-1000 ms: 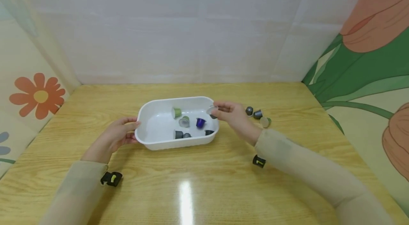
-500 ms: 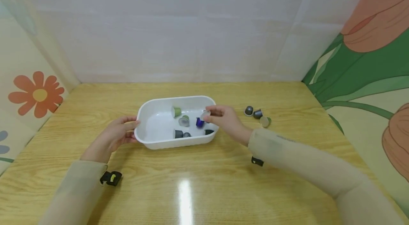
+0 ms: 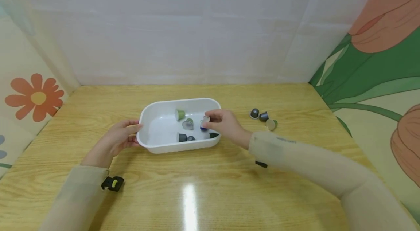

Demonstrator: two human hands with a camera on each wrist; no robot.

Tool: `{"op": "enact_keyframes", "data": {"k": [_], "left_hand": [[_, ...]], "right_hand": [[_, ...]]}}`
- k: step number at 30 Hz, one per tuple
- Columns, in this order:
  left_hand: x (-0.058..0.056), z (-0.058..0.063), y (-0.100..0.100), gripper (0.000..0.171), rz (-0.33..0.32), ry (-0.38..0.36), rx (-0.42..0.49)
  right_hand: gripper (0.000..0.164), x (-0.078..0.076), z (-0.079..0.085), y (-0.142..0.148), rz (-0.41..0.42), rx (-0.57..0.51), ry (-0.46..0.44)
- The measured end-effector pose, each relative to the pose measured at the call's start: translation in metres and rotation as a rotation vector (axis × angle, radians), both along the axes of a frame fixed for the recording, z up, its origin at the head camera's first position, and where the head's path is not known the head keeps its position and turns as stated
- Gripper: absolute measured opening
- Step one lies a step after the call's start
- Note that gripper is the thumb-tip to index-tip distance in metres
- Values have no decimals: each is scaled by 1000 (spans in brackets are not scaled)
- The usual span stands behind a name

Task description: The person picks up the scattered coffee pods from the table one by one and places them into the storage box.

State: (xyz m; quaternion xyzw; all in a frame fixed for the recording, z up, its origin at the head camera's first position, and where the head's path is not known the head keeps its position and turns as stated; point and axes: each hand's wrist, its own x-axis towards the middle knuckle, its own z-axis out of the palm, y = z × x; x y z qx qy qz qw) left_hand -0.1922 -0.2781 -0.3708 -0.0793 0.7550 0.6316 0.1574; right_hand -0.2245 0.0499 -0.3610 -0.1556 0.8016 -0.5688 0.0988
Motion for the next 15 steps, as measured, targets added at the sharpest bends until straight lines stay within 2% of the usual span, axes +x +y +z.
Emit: {"op": "enact_keyframes", "data": {"k": [10,15], "left_hand": [[0,1,0,45,-1,1,0],[-1,-2,-2,46,-11,3,12]], "right_hand": [[37,1,-1,-4,10,40,9],[42,1,-2,-4,55,53,13]]}}
